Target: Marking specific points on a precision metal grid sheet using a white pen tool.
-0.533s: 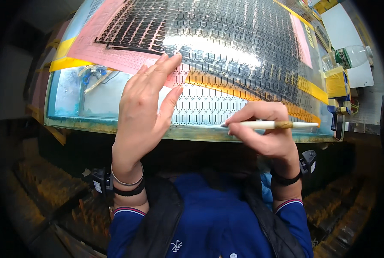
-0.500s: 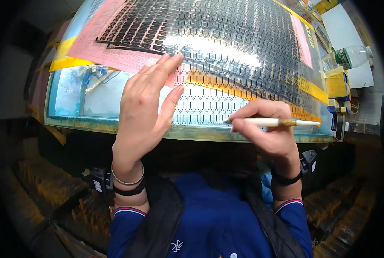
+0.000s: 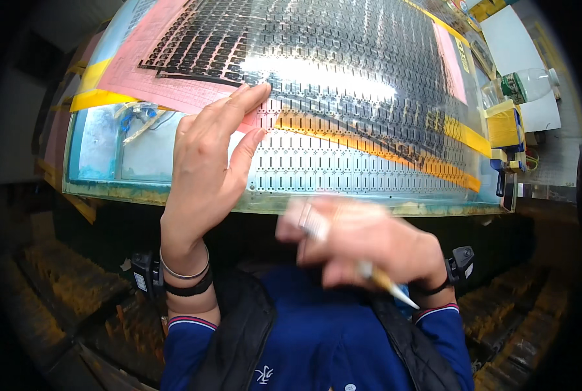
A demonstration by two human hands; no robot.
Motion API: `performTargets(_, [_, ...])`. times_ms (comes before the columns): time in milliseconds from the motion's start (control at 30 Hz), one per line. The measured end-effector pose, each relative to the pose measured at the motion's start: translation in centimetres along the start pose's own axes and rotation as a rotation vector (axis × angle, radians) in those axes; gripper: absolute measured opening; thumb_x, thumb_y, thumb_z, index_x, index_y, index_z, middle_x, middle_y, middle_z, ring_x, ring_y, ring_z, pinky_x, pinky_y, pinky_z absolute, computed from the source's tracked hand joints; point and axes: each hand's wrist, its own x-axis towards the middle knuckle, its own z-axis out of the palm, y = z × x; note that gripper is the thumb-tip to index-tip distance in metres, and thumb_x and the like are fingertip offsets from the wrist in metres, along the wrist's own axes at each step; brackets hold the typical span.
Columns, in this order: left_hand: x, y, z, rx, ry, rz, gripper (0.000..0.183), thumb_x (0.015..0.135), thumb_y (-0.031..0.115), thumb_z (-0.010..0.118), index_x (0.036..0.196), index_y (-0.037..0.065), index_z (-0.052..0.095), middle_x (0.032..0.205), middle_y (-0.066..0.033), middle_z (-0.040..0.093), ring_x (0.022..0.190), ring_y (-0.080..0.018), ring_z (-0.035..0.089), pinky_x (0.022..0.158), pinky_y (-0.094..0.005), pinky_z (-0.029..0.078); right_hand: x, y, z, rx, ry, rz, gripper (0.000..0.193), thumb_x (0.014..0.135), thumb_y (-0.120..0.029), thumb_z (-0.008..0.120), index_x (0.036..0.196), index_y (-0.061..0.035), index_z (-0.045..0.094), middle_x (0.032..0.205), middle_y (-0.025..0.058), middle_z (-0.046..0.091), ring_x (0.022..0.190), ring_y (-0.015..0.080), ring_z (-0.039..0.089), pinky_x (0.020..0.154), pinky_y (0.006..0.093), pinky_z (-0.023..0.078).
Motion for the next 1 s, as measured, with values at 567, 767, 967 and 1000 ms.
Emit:
performTargets(567, [-0.1, 0.0, 0.3, 0.027, 0.005, 0.019, 0.049, 0.091, 0.019, 0.069, 0.137, 0.007, 0.059, 0.129, -0.0113, 0.067, 0.126, -0.0257, 0.058, 0.104, -0.0384, 0.037, -0.4, 0.9, 0.6, 0.184, 0.653, 0.583, 0.012, 0.088, -0.002, 0.07, 0.098, 0.003, 0.072, 0.082, 0.0084, 0.073, 0.074, 0.0098, 0.068, 0.066, 0.0233, 0.052])
performTargets(767, [-0.1, -0.1, 0.3, 0.024, 0.003, 0.017, 0.048, 0.092, 0.021, 0.068, 0.137, 0.008, 0.059, 0.128, -0.0108, 0.068, 0.128, -0.026, 0.057, 0.103, -0.0382, 0.036, -0.5, 1.0, 0.5, 0.144, 0.614, 0.52, 0.009, 0.085, -0.004, 0.073, 0.092, 0.0021, 0.073, 0.079, 0.0081, 0.072, 0.07, 0.01, 0.067, 0.063, 0.0242, 0.052])
performTargets(967, [-0.1, 0.0, 0.1, 0.037, -0.007, 0.017, 0.049, 0.091, 0.018, 0.07, 0.138, 0.007, 0.059, 0.132, -0.0109, 0.067, 0.126, -0.0246, 0.059, 0.106, -0.0381, 0.036, -0.9, 1.4, 0.4, 0.096, 0.565, 0.447, 0.009, 0.086, -0.005, 0.072, 0.092, 0.0017, 0.073, 0.079, 0.0082, 0.073, 0.07, 0.0104, 0.068, 0.063, 0.0244, 0.052])
performTargets(1000, [-0.1, 0.1, 0.1, 0.039, -0.012, 0.013, 0.05, 0.091, 0.017, 0.07, 0.138, 0.006, 0.059, 0.134, -0.0109, 0.066, 0.125, -0.0238, 0.06, 0.108, -0.0381, 0.036, -0.7, 1.3, 0.4, 0.122, 0.596, 0.496, 0.009, 0.086, -0.005, 0.072, 0.092, 0.0018, 0.073, 0.079, 0.0083, 0.073, 0.071, 0.0104, 0.068, 0.063, 0.0243, 0.052])
